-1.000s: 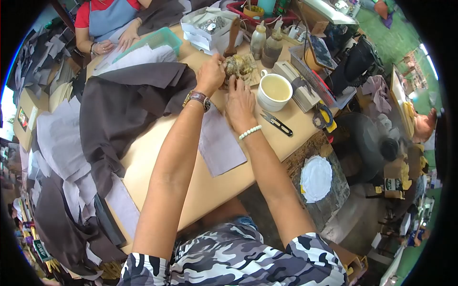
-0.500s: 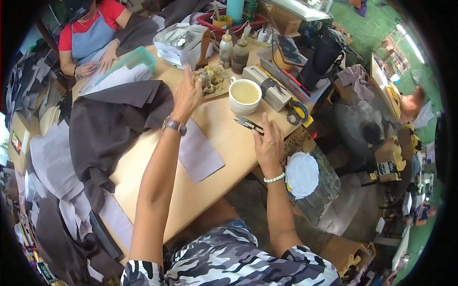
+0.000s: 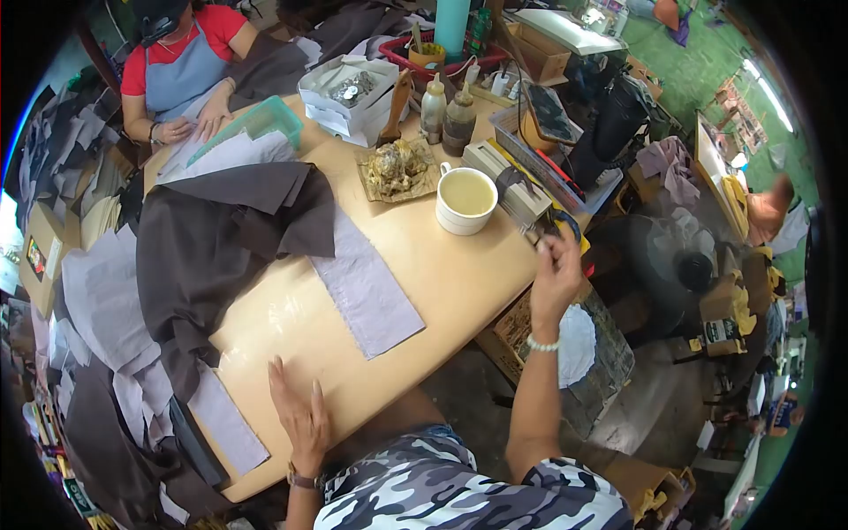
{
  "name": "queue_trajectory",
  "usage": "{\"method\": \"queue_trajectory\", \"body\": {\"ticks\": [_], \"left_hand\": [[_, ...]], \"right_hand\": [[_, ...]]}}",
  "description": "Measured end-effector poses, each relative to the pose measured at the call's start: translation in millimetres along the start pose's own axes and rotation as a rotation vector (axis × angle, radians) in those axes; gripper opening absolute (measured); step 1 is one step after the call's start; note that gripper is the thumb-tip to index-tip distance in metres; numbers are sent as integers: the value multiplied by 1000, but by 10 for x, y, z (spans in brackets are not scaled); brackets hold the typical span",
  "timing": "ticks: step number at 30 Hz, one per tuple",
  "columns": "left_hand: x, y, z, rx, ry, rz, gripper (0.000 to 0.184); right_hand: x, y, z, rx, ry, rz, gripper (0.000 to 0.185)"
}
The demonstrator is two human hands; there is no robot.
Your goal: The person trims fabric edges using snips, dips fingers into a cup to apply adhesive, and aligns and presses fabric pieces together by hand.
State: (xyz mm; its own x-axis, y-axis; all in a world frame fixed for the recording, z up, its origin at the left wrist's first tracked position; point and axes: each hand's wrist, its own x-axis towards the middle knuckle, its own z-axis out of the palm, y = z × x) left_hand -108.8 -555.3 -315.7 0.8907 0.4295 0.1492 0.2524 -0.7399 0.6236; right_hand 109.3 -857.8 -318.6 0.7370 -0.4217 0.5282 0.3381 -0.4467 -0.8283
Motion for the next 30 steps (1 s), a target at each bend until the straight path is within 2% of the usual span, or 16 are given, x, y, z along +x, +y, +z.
{"method": "queue_trajectory", "body": {"ticks": [1,5,11,14,20,23,25,26,27,29,30], "left_hand": [[-53,-33,-9,52,-14,-31,68],[22,-33,24,-155,92,-78,65],[35,-76,39,-272,101,-114,62],[45,-73,45,-275,95,-126,59],[48,-49,18,-222,89,-118,57],[43,-96,36,-219,97,-101,56],[49,-112,36,-201,101,-100,56],[36,-126,49,-177,106,-80,56],[36,-146,71,-148,117,-63,56],[48,-196,67,-106,145,-37,56],[54,-196,78,-101,154,-30,57]], "right_hand": [[161,-51,31,2,9,-27,43],[717,-14,279,-84,-38,-152,44],[1006,81,640,-218,-85,-180,39],[980,301,731,-530,-149,-215,41],[926,285,776,-395,-98,-217,47],[911,280,737,-448,-138,-278,54],[941,391,738,-434,-69,-399,61],[943,340,763,-320,16,-382,62],[946,213,712,-308,94,-487,61],[809,22,641,-97,159,-387,59],[676,-154,541,-20,116,-320,58]]}}
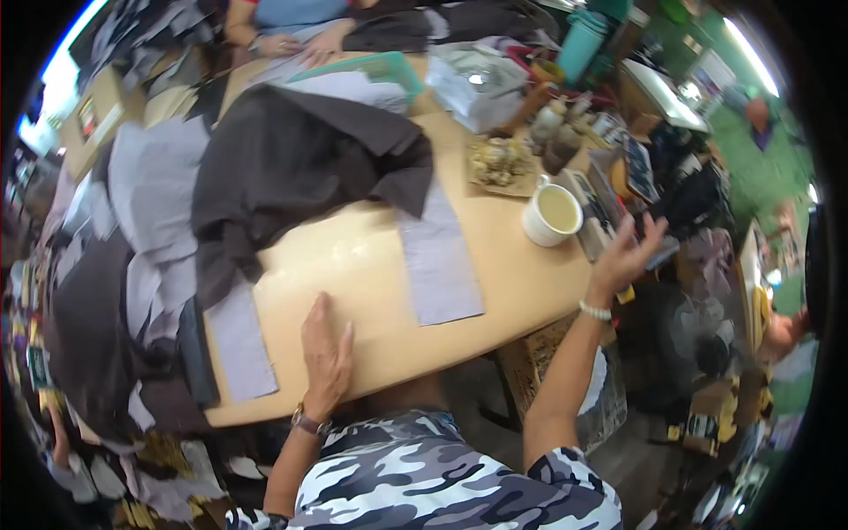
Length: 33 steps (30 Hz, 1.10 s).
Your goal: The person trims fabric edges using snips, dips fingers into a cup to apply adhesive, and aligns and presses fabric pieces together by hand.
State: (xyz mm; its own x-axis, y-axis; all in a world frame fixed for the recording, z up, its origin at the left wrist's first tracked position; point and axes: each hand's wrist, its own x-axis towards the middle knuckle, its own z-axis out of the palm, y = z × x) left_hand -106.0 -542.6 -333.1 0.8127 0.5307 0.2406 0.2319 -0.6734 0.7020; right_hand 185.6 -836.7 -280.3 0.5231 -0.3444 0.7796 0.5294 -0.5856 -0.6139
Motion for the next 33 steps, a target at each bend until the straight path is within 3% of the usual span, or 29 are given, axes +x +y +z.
{"method": "queue_trajectory", "body": {"ticks": [1,2,4,6,8,11,16,33], "left_hand": [[-4,3,5,2,4,9,57],[-15,10,0,8,7,13,58],[11,14,-1,14,7,38,59],[13,16,-3,34,8,57,60],[9,12,13,48,-1,90,62],[8,-1,12,92,-6,150,64],[-15,-23,47,147,15,200,66],[-41,-54,86,203,-8,211,47]], "right_hand": [[-107,-307,-93,37,-15,90,55],[-233,-469,-186,-62,-54,-65,53],[-665,-693,-251,16,-188,18,50],[-1138,-897,-217,397,-328,318,49],[-1480,-927,-205,358,-473,587,48],[-1440,-933,-174,415,-350,635,46],[-1432,-872,-167,435,-453,570,45],[-1489,-853,-109,325,-519,447,30]]}}
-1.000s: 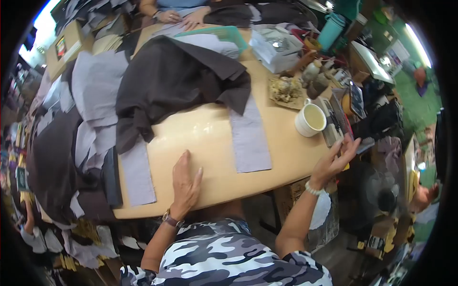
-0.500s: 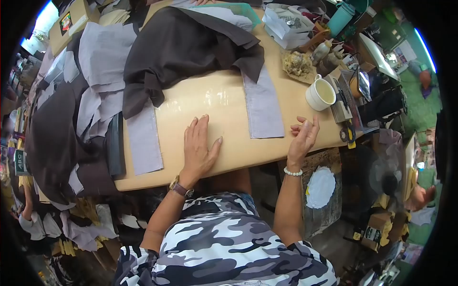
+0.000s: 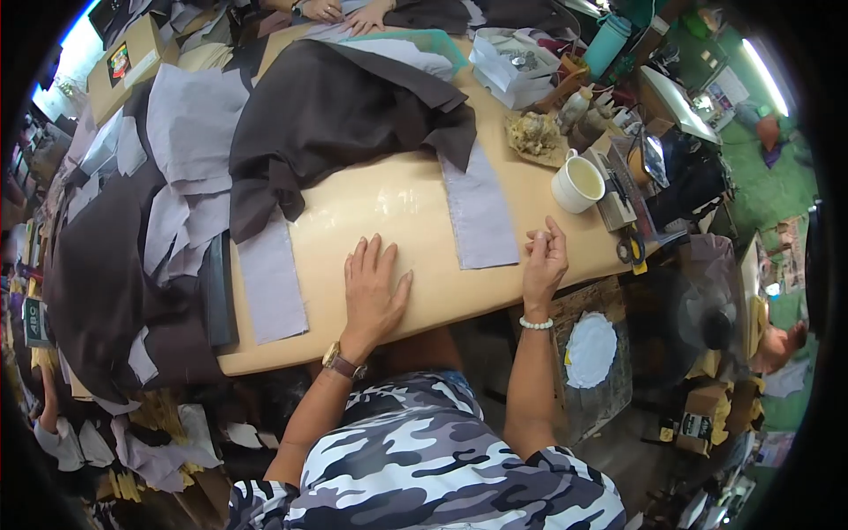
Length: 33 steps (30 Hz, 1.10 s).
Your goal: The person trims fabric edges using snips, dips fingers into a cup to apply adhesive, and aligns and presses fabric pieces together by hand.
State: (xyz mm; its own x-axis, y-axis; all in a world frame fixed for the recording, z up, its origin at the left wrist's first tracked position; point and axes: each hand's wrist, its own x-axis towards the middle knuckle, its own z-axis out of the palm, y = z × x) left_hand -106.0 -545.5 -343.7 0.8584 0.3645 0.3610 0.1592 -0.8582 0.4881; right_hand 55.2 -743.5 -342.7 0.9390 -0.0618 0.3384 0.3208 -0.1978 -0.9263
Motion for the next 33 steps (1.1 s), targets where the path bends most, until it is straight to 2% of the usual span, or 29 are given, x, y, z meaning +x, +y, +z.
{"method": "queue_trajectory", "body": {"ticks": [13,33], "left_hand": [[42,27,-30,23,-10,7,43],[24,79,-41,50,-45,2,46]], "right_hand": [[-22,-3,6,11,11,16,32],[-10,0,-11,-63,-3,22,30]]}}
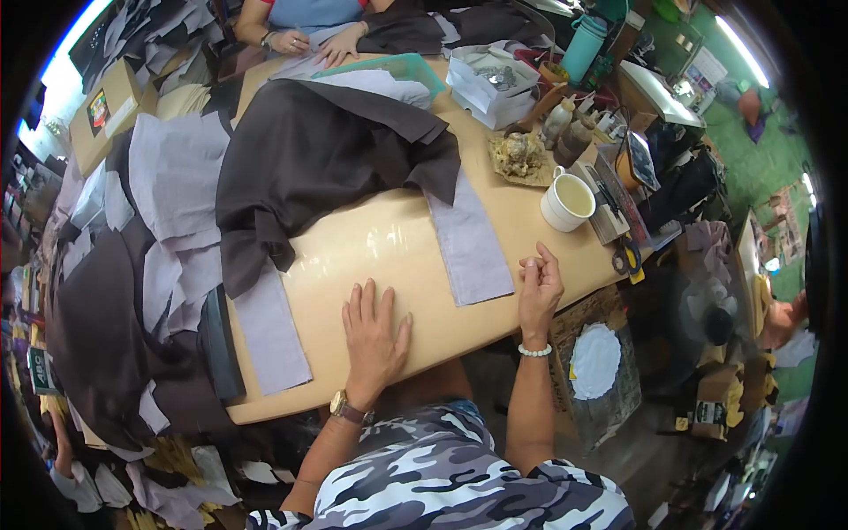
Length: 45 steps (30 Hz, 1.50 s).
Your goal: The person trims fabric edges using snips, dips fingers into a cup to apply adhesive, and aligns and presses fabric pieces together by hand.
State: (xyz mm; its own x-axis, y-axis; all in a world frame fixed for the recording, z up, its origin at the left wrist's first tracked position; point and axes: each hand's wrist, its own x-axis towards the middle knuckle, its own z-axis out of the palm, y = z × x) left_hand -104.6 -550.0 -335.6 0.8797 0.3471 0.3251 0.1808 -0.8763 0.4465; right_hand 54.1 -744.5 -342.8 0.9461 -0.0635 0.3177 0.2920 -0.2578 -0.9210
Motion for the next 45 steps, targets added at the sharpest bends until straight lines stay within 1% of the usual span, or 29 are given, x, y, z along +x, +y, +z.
{"method": "queue_trajectory", "body": {"ticks": [5,8,10,20,23,29,38,45], "left_hand": [[10,1,-3,-1,-6,-8,47],[5,-6,-17,-6,-21,-16,47],[7,-2,-35,-10,-36,-17,47],[-37,-17,-3,-13,-8,0,47],[-16,-14,-15,-10,-4,4,47],[-34,-39,15,0,1,13,46],[-30,-51,25,1,-6,9,46],[-37,9,-16,13,-50,-39,47]], "right_hand": [[7,23,-11,-38,-10,-22,31],[1,-15,-3,32,-21,26,31],[-3,-2,0,11,-18,11,31],[-4,-29,-11,-2,-61,14,30],[4,0,-2,-37,-34,-48,30],[1,-8,-19,-26,-55,-38,30],[-13,60,16,-7,25,-96,30],[-23,14,2,-40,-13,-56,31]]}}
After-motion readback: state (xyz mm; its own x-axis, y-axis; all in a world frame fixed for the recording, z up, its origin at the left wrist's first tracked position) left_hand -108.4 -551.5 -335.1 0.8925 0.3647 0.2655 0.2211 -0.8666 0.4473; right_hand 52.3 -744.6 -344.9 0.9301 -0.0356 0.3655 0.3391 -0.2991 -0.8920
